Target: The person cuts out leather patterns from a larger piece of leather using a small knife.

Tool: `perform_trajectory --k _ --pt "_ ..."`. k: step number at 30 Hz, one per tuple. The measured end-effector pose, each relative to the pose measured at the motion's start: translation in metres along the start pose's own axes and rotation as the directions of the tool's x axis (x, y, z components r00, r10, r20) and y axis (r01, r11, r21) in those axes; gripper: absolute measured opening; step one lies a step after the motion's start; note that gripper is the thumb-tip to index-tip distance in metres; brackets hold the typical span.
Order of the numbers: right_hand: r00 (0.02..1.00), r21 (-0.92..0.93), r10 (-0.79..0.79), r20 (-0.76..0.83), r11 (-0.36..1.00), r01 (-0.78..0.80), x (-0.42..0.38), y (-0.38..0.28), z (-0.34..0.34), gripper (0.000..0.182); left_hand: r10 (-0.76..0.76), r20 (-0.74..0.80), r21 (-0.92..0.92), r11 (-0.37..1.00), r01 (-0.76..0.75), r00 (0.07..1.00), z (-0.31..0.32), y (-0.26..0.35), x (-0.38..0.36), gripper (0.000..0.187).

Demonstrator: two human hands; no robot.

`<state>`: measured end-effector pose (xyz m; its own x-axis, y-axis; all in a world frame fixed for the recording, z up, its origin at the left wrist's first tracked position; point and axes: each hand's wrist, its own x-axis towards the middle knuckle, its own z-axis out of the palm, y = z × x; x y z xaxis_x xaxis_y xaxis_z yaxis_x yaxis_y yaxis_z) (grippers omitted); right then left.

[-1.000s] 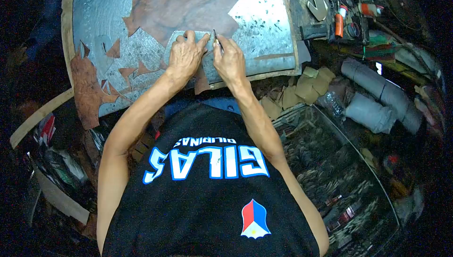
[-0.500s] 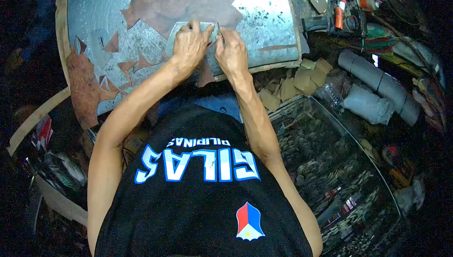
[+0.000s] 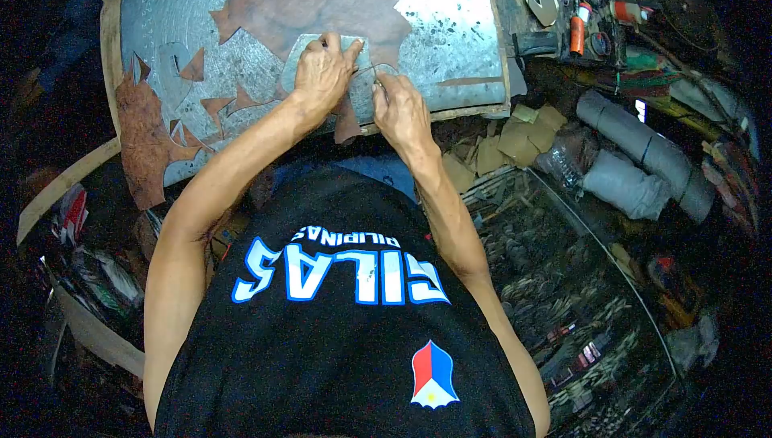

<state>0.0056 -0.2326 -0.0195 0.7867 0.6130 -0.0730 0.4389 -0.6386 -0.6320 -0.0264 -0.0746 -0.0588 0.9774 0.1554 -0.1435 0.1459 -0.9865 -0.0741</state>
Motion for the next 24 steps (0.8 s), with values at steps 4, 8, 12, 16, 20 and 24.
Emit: perform_trajectory --k 4,8,12,16,20,24 --pt "0.999 -0.01 -0.038 -0.012 0.999 0.037 -0.003 0.003 -0.001 0.024 -0.019 -0.014 -0.05 0.999 0.018 1.0 0.002 0.002 -0.001 0.03" --pt "0.998 -0.014 -0.061 0.024 0.998 0.062 -0.005 0.01 -0.001 0.026 -0.033 -0.016 -0.005 0.999 0.033 0.999 -0.001 0.0 -0.002 0.041" --pt "0.987 -0.028 -0.107 0.116 0.993 0.111 -0.002 0.017 -0.013 0.027 -0.084 -0.092 -0.244 0.968 0.06 0.992 -0.011 -0.011 -0.011 0.029" --pt "0.94 0.113 -0.065 0.334 0.993 0.028 0.017 0.022 -0.047 0.03 -0.082 -0.051 -0.405 0.913 0.055 0.995 -0.001 -0.031 -0.029 0.018" --pt "0.807 0.087 -0.337 0.484 0.937 0.339 0.059 0.03 -0.069 0.028 -0.035 -0.241 -0.401 0.914 -0.066 0.97 0.002 -0.04 -0.05 0.017" --pt "0.499 0.166 -0.59 0.634 0.735 0.657 0.098 0.011 -0.058 0.024 -0.185 -0.211 -0.447 0.892 0.074 0.96 0.005 -0.037 -0.056 0.015"
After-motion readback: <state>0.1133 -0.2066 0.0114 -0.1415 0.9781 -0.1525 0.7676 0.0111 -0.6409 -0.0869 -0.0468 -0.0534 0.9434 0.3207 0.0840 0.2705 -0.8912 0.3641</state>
